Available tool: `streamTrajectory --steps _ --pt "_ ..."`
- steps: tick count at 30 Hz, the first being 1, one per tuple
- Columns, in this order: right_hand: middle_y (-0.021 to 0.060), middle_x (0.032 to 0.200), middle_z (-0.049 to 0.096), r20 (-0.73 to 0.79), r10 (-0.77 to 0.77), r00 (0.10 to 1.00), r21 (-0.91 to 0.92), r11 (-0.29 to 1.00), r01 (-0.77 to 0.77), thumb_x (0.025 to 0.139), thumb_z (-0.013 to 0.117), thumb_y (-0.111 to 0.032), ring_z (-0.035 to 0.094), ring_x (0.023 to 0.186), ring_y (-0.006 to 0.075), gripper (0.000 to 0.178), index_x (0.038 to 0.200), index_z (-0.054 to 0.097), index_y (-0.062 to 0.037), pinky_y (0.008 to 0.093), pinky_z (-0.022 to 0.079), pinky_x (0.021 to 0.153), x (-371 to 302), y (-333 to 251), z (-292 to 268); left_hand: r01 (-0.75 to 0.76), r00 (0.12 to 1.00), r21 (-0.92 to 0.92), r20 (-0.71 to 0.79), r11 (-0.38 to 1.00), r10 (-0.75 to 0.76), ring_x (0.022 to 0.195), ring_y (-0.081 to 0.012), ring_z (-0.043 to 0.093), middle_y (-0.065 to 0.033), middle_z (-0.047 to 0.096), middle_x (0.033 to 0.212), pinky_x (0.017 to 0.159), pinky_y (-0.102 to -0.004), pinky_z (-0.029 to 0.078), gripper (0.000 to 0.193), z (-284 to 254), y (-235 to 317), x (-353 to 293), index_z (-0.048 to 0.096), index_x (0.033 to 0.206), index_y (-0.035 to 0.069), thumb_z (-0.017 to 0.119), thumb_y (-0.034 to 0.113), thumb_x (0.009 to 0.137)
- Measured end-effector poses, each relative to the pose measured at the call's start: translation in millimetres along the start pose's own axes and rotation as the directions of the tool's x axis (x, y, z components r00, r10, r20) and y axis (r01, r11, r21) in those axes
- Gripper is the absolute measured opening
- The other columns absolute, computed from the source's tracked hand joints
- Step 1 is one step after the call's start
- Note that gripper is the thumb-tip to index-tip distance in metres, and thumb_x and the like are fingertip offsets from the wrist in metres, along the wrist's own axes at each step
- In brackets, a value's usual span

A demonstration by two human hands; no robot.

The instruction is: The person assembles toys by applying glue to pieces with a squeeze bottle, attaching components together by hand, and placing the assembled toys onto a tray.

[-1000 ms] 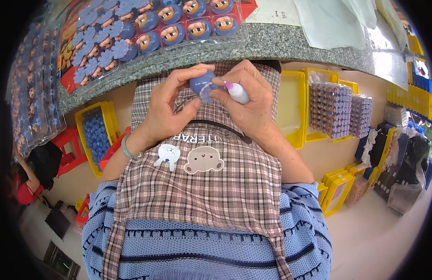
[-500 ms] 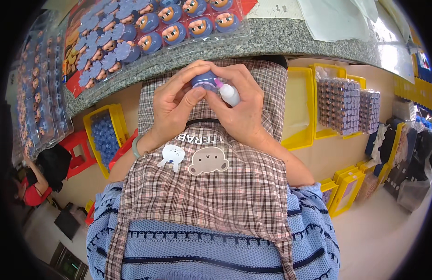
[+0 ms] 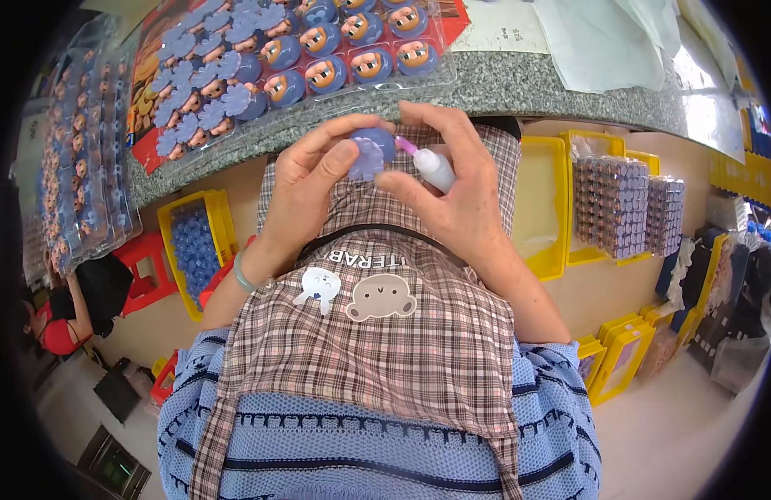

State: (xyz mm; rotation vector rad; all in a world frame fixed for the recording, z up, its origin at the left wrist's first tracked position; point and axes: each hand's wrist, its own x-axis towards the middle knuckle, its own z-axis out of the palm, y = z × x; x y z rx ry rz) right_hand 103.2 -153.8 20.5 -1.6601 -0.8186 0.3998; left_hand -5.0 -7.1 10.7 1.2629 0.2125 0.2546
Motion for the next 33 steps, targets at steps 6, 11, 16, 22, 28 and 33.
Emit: streamTrajectory --steps 6,11,16,22,28,33 --pt "0.0151 0.121 0.059 0.186 -0.449 0.874 -0.19 0.856 0.48 0.065 0.08 -0.006 0.06 0.106 0.0283 0.06 0.12 0.057 -0.0044 0.0357 0.051 0.086 3 10 0 0.229 0.972 -0.21 -0.003 0.95 -0.235 0.105 -0.0156 0.06 -0.01 0.061 0.117 0.086 -0.0305 0.052 0.041 -3 5 4 0.049 0.131 0.002 0.049 0.028 0.099" --pt "0.016 0.124 0.056 0.155 -0.404 0.902 -0.092 0.903 0.42 0.066 0.079 -0.004 0.058 0.112 0.0301 0.062 0.123 0.055 -0.0039 0.0375 0.052 0.087 9 16 -4 0.166 0.985 -0.308 0.102 0.937 -0.141 0.109 -0.0174 0.059 -0.0114 0.06 0.118 0.086 -0.0319 0.054 0.047 0 8 3 0.038 0.139 0.002 0.052 0.019 0.098" --pt "0.0164 0.124 0.055 0.104 -0.338 0.935 0.012 0.941 0.339 0.065 0.08 -0.005 0.057 0.111 0.0313 0.065 0.124 0.054 -0.0041 0.0373 0.053 0.085 6 16 -6 0.001 0.993 -0.208 0.112 0.978 0.023 0.115 -0.021 0.057 -0.0134 0.058 0.122 0.09 -0.0327 0.054 0.054 10 2 -1 0.033 0.141 0.001 0.057 0.007 0.093" --pt "0.0162 0.118 0.056 0.061 -0.495 0.867 -0.107 0.86 0.499 0.065 0.082 -0.012 0.059 0.106 0.0303 0.067 0.125 0.053 -0.0031 0.0364 0.053 0.083 7 17 -2 -0.104 0.985 -0.037 0.135 0.994 0.108 0.115 -0.0228 0.057 -0.0167 0.056 0.126 0.092 -0.0337 0.053 0.058 7 1 -1 0.034 0.14 -0.002 0.062 0.004 0.089" --pt "0.0162 0.115 0.055 -0.015 -0.479 0.878 -0.097 0.874 0.476 0.068 0.083 -0.021 0.059 0.102 0.0276 0.066 0.125 0.054 -0.0022 0.0342 0.054 0.079 2 10 4 -0.19 0.971 0.12 0.17 0.974 0.169 0.112 -0.0228 0.059 -0.0185 0.056 0.125 0.093 -0.0326 0.051 0.056 2 2 -1 0.037 0.137 -0.004 0.063 0.008 0.089" --pt "0.0161 0.116 0.054 -0.019 -0.439 0.898 -0.099 0.895 0.436 0.068 0.082 -0.026 0.059 0.101 0.026 0.068 0.125 0.053 -0.0022 0.0323 0.055 0.076 -1 15 6 -0.151 0.985 0.1 0.099 0.983 0.141 0.109 -0.0216 0.061 -0.0181 0.059 0.122 0.091 -0.0317 0.052 0.053 8 0 -2 0.042 0.135 -0.004 0.065 0.008 0.088"
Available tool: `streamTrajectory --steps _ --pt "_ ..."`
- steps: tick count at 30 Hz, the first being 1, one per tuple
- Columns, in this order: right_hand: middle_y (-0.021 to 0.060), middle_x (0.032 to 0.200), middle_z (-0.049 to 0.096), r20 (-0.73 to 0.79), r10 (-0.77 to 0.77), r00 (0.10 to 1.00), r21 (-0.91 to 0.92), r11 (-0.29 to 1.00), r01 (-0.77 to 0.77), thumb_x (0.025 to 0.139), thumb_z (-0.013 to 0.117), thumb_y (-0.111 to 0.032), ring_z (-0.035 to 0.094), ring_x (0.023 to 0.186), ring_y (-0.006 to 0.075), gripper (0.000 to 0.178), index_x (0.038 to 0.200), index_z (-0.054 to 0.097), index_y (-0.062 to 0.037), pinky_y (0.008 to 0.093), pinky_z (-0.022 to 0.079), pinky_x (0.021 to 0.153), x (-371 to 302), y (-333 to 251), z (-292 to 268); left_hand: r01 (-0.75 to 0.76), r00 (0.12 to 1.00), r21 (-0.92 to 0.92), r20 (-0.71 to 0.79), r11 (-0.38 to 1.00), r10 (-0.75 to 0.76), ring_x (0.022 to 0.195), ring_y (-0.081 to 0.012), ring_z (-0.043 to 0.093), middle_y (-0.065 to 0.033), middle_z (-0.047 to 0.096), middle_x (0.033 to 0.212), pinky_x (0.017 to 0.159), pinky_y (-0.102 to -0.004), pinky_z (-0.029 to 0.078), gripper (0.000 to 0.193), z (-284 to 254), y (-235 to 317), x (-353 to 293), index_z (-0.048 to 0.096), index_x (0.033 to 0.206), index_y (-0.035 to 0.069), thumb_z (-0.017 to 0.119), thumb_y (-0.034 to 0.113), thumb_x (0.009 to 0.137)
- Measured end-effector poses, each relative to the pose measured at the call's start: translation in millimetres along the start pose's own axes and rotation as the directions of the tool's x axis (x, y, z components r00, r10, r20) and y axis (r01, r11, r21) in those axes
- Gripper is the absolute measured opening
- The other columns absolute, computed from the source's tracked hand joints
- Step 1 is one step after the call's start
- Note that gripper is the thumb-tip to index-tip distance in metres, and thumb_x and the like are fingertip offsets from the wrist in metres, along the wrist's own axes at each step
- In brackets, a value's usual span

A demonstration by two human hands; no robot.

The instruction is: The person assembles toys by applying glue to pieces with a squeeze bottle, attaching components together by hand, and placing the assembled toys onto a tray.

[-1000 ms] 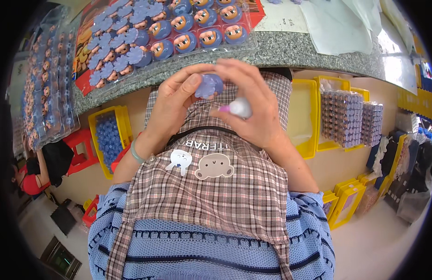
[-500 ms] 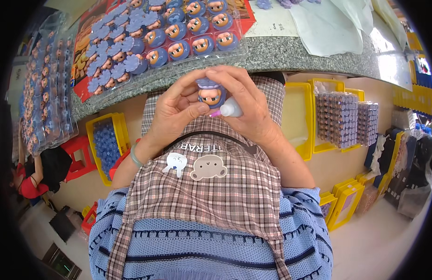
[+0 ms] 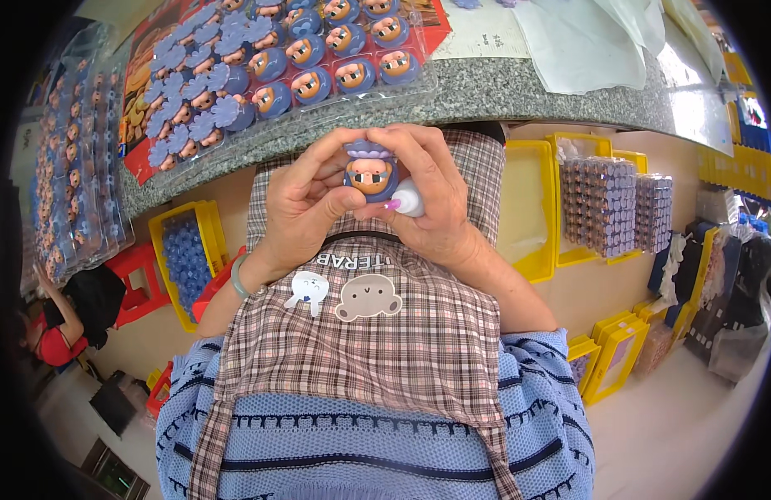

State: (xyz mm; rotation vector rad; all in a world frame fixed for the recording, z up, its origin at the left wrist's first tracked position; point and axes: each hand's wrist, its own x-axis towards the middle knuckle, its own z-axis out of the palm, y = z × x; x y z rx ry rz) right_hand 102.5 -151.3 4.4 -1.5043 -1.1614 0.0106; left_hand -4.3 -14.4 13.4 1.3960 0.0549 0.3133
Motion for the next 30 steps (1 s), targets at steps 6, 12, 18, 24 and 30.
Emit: streamTrajectory --steps 6,12,18,24,30 --pt "0.016 0.118 0.053 -0.007 0.122 0.992 0.141 0.983 -0.12 0.068 0.083 -0.025 0.059 0.102 0.0261 0.068 0.125 0.054 -0.0034 0.0324 0.054 0.076 -11 10 3 0.064 0.996 -0.031 -0.064 0.997 -0.065 0.103 -0.0197 0.064 -0.0166 0.063 0.117 0.087 -0.0314 0.054 0.053 2 -6 -1 0.047 0.132 -0.001 0.069 0.007 0.085" --pt "0.0151 0.117 0.053 0.064 0.023 0.998 0.097 0.995 -0.029 0.068 0.083 -0.022 0.059 0.102 0.026 0.067 0.126 0.054 -0.0051 0.0321 0.054 0.076 1 10 -10 0.034 0.998 -0.049 -0.042 0.998 -0.036 0.101 -0.0195 0.065 -0.0156 0.065 0.114 0.085 -0.0307 0.055 0.054 2 -3 3 0.047 0.132 -0.001 0.07 0.006 0.084" --pt "0.0135 0.114 0.054 0.114 -0.02 0.993 0.022 1.0 0.018 0.068 0.082 -0.021 0.059 0.101 0.0262 0.067 0.126 0.054 -0.0048 0.0334 0.053 0.08 2 9 -9 -0.039 0.997 0.102 -0.064 0.994 0.045 0.096 -0.0192 0.067 -0.0146 0.067 0.107 0.081 -0.0293 0.056 0.052 1 -6 1 0.05 0.129 -0.002 0.071 0.005 0.082" --pt "0.0133 0.115 0.055 0.101 0.129 0.986 0.059 0.989 -0.136 0.069 0.081 -0.025 0.059 0.101 0.0277 0.065 0.125 0.055 -0.0049 0.0354 0.051 0.083 -9 16 -3 0.064 0.991 0.092 -0.127 0.994 -0.052 0.093 -0.0186 0.068 -0.0154 0.068 0.106 0.077 -0.0285 0.056 0.051 3 -8 1 0.051 0.128 -0.003 0.071 0.004 0.081" --pt "0.0143 0.113 0.056 0.151 0.116 0.982 0.12 0.984 -0.134 0.072 0.08 -0.023 0.059 0.103 0.0289 0.059 0.122 0.057 -0.0048 0.0383 0.05 0.084 19 14 -25 0.046 0.998 0.306 -0.061 0.951 -0.028 0.096 -0.0191 0.066 -0.0187 0.064 0.115 0.08 -0.0311 0.054 0.061 -2 -6 11 0.046 0.134 0.001 0.071 -0.002 0.079"
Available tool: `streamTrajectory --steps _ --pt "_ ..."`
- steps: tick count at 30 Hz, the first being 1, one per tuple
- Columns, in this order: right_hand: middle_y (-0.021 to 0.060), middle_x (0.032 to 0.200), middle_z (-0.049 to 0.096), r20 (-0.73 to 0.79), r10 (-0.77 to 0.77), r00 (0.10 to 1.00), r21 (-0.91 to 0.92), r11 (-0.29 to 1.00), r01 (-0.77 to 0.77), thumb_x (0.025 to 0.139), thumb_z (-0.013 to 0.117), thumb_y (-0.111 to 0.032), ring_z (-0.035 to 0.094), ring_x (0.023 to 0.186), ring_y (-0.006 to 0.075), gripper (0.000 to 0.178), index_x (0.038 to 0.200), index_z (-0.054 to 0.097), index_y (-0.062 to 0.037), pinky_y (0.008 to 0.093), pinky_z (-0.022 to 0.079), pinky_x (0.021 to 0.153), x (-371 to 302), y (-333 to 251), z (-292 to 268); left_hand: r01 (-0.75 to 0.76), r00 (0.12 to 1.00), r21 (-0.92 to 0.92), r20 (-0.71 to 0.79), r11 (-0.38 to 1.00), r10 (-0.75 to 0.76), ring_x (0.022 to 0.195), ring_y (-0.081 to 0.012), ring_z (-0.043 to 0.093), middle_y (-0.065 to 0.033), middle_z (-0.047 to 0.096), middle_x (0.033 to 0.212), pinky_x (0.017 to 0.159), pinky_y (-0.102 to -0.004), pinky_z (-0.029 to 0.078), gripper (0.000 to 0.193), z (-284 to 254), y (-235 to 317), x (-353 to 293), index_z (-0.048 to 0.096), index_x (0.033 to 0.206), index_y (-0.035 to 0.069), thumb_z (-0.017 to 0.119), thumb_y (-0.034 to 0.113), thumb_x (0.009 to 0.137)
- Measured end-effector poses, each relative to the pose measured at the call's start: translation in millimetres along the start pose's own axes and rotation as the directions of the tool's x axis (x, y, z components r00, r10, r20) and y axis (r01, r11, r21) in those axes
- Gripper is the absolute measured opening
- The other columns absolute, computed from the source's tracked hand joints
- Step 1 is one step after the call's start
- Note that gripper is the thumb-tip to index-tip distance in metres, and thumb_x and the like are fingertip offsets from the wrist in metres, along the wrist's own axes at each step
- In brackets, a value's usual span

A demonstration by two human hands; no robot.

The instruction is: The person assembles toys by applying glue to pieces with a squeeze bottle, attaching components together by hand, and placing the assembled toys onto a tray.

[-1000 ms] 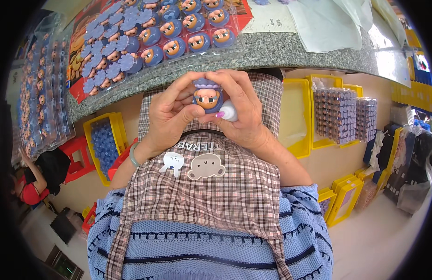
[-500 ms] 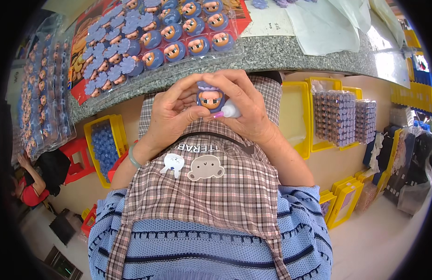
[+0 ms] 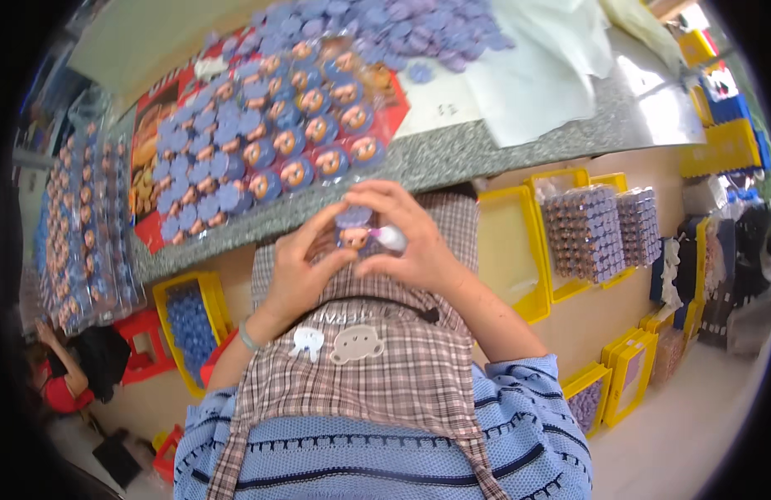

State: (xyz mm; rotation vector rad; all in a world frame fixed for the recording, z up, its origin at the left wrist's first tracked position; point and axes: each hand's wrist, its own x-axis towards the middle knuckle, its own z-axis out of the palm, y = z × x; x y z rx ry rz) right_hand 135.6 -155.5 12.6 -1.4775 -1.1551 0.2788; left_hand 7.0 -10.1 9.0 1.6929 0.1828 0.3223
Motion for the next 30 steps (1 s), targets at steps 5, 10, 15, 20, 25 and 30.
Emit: streamTrajectory --steps 5,10,15,20,25,30 --pt "0.0122 0.106 0.061 0.03 0.142 0.989 -0.018 0.99 -0.142 0.073 0.079 -0.016 0.062 0.099 0.0269 0.044 0.111 0.059 -0.0035 0.0375 0.049 0.083 2 1 -12 0.088 0.995 0.104 0.026 0.991 -0.091 0.096 -0.0199 0.065 -0.0206 0.061 0.12 0.082 -0.0322 0.053 0.075 -1 18 2 0.037 0.141 0.004 0.072 -0.005 0.076" --pt "0.0097 0.099 0.064 0.106 0.118 0.987 -0.051 0.992 -0.113 0.076 0.076 -0.013 0.064 0.094 0.024 0.031 0.1 0.06 -0.0029 0.0349 0.049 0.081 7 -2 -12 -0.053 0.998 0.237 0.053 0.97 0.042 0.092 -0.0198 0.066 -0.0194 0.062 0.119 0.081 -0.0319 0.053 0.078 -1 14 8 0.035 0.142 0.005 0.073 -0.004 0.074" --pt "0.0067 0.094 0.065 -0.062 0.131 0.99 0.067 0.99 -0.126 0.081 0.072 -0.011 0.064 0.086 0.0165 0.02 0.095 0.06 -0.0032 0.0302 0.05 0.073 23 10 -31 -0.063 0.998 0.086 -0.01 0.994 0.064 0.092 -0.0203 0.066 -0.0164 0.064 0.116 0.08 -0.0313 0.054 0.07 -5 18 7 0.039 0.14 0.006 0.069 -0.003 0.078" --pt "0.0013 0.083 0.064 -0.22 0.411 0.885 0.241 0.902 -0.359 0.083 0.069 -0.009 0.054 0.058 0.0041 0.011 0.09 0.061 -0.0065 0.0178 0.036 0.047 49 21 -73 -0.105 0.991 0.159 0.102 0.982 0.089 0.092 -0.0194 0.066 -0.0132 0.064 0.115 0.079 -0.0305 0.054 0.048 -11 11 -9 0.05 0.132 0.004 0.063 0.003 0.086" --pt "0.0003 0.07 0.061 -0.294 0.431 0.853 0.154 0.902 -0.403 0.086 0.065 -0.013 0.043 0.047 0.0037 0.01 0.09 0.06 -0.0065 0.0193 0.031 0.041 57 34 -100 -0.174 0.963 0.201 0.238 0.964 0.124 0.091 -0.0206 0.067 -0.0114 0.067 0.105 0.078 -0.0317 0.055 0.036 -10 2 -8 0.057 0.126 0.007 0.06 0.011 0.09" --pt "0.0001 0.071 0.061 -0.305 0.435 0.847 0.199 0.899 -0.39 0.085 0.065 -0.011 0.044 0.047 0.0028 0.008 0.09 0.06 -0.0065 0.0183 0.031 0.041 65 42 -99 -0.111 0.981 0.215 0.182 0.97 0.072 0.093 -0.0222 0.066 -0.0105 0.067 0.104 0.079 -0.033 0.054 0.034 -13 -2 -13 0.057 0.125 0.008 0.058 0.017 0.092"
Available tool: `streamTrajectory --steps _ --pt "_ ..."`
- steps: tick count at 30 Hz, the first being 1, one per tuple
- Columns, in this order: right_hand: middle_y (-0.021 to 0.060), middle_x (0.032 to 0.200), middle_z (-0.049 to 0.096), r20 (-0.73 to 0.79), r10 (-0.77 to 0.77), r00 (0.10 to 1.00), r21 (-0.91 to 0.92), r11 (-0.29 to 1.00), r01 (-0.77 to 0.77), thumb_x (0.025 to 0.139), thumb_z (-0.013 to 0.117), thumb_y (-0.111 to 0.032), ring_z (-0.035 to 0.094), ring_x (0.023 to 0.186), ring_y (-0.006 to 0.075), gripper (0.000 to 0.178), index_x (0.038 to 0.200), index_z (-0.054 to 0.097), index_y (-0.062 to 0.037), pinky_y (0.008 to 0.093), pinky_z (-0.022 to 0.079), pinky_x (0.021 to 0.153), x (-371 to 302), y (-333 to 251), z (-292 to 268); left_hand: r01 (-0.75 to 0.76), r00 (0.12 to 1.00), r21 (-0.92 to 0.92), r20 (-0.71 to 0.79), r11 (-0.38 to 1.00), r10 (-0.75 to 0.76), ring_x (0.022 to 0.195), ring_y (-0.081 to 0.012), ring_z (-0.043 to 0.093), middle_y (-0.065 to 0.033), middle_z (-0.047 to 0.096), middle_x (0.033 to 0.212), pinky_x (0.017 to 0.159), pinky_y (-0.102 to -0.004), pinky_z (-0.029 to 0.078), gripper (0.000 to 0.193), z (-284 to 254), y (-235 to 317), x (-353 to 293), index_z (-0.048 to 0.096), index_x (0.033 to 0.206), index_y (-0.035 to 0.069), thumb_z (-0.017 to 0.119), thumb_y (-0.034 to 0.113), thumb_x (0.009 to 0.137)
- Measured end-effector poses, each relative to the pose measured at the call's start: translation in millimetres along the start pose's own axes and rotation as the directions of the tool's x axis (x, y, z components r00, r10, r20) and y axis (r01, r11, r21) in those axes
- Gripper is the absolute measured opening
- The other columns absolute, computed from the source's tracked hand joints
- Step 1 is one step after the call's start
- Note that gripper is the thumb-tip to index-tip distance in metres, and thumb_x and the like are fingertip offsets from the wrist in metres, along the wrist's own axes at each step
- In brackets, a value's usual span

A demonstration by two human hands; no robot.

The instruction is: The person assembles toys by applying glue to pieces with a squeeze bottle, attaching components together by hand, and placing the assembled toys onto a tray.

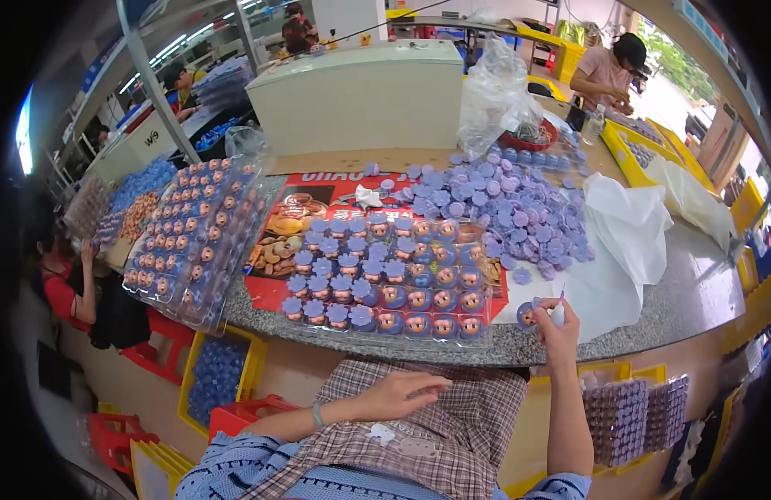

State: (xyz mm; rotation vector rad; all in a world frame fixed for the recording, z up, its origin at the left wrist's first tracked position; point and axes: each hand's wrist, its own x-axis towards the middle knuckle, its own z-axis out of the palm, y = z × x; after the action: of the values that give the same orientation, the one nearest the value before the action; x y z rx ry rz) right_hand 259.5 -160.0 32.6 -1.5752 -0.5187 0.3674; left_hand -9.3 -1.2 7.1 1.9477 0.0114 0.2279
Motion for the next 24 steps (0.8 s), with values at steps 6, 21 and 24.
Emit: streamTrajectory --steps 6,21,24 --pt "0.0008 0.072 0.062 -0.007 0.004 1.0 -0.002 1.0 -0.004 0.085 0.066 -0.01 0.045 0.048 0.0027 0.009 0.091 0.06 -0.0063 0.0174 0.032 0.041 0 10 -2 -0.022 0.998 0.031 0.063 0.999 0.02 0.096 -0.0238 0.065 -0.0103 0.066 0.108 0.081 -0.0344 0.053 0.033 4 -9 -4 0.056 0.125 0.007 0.056 0.017 0.093" --pt "0.0001 0.074 0.063 -0.092 0.022 0.995 -0.093 0.995 -0.031 0.086 0.067 -0.014 0.045 0.052 0.0024 0.011 0.091 0.062 -0.0061 0.0176 0.032 0.044 2 15 -10 -0.042 0.998 0.022 0.056 0.999 0.041 0.086 -0.0239 0.067 -0.0133 0.067 0.102 0.074 -0.0328 0.054 0.031 5 -18 4 0.059 0.119 0.002 0.06 0.01 0.088" --pt "0.0002 0.074 0.064 -0.119 0.032 0.992 -0.079 0.996 -0.041 0.085 0.068 -0.014 0.047 0.052 0.0027 0.011 0.091 0.062 -0.0062 0.0175 0.034 0.044 -3 15 -18 -0.044 0.994 0.001 0.103 0.999 0.044 0.086 -0.0252 0.067 -0.0151 0.066 0.103 0.074 -0.0332 0.054 0.03 7 -19 7 0.059 0.117 0.002 0.059 0.009 0.088"
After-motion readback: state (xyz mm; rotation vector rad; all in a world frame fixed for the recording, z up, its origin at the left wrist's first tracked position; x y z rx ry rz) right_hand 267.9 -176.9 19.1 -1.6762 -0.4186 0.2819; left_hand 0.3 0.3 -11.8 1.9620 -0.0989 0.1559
